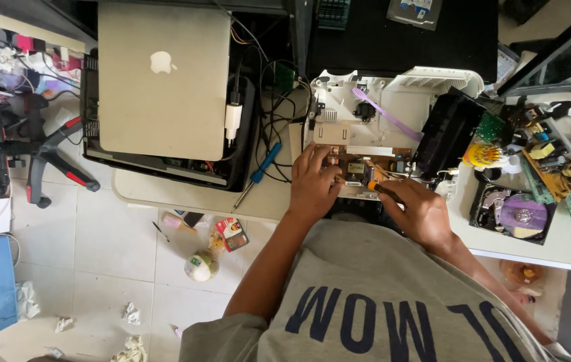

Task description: Disassembling and cleaning the internal components of a printer using a screwdriver and a toothbrush

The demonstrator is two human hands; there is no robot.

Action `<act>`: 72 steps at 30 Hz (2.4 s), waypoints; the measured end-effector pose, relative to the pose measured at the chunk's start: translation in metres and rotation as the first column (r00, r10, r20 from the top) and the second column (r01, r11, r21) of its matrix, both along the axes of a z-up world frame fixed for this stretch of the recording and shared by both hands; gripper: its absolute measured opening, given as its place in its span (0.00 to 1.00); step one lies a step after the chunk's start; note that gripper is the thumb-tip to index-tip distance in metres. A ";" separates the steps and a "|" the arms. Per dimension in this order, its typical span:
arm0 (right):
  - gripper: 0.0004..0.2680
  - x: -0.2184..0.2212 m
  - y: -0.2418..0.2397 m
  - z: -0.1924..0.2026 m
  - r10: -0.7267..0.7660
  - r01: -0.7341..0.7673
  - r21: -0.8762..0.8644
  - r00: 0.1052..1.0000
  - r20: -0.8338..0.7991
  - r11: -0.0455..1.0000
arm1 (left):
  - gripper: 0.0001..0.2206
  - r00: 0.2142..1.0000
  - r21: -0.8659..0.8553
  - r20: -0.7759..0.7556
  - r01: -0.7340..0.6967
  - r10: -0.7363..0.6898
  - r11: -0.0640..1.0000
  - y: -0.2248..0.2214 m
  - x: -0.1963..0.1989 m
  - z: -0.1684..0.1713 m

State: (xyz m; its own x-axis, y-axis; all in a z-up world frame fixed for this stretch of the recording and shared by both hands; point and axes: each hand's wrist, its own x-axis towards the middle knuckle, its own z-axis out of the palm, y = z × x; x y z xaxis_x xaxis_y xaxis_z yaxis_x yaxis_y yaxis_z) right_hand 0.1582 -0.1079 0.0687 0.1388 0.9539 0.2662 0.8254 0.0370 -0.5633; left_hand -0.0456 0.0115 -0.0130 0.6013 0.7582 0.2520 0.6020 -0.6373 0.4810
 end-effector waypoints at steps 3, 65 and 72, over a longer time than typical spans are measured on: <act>0.06 0.000 0.003 0.003 0.009 -0.009 -0.022 1.000 0.025 1.000 | 0.18 1.000 -0.011 0.013 0.002 -0.002 1.000 0.003 0.000 -0.008; 0.08 0.016 -0.018 -0.020 -0.052 0.051 -0.020 0.999 -0.012 0.998 | 0.32 0.985 -0.480 -0.172 -0.104 0.023 0.871 0.021 0.001 0.006; 0.07 0.007 -0.010 -0.008 -0.015 0.016 0.010 0.999 -0.052 1.000 | 0.30 0.972 -0.436 -0.227 -0.157 0.060 0.886 0.017 0.005 0.014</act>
State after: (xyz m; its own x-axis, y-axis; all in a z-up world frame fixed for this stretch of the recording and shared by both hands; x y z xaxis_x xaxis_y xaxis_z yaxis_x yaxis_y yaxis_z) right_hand 0.1656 -0.1183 0.0608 0.1674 0.9488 0.2680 0.7957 0.0305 -0.6050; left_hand -0.0409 0.0289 0.0006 0.5097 0.8239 -0.2479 0.7693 -0.3075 0.5600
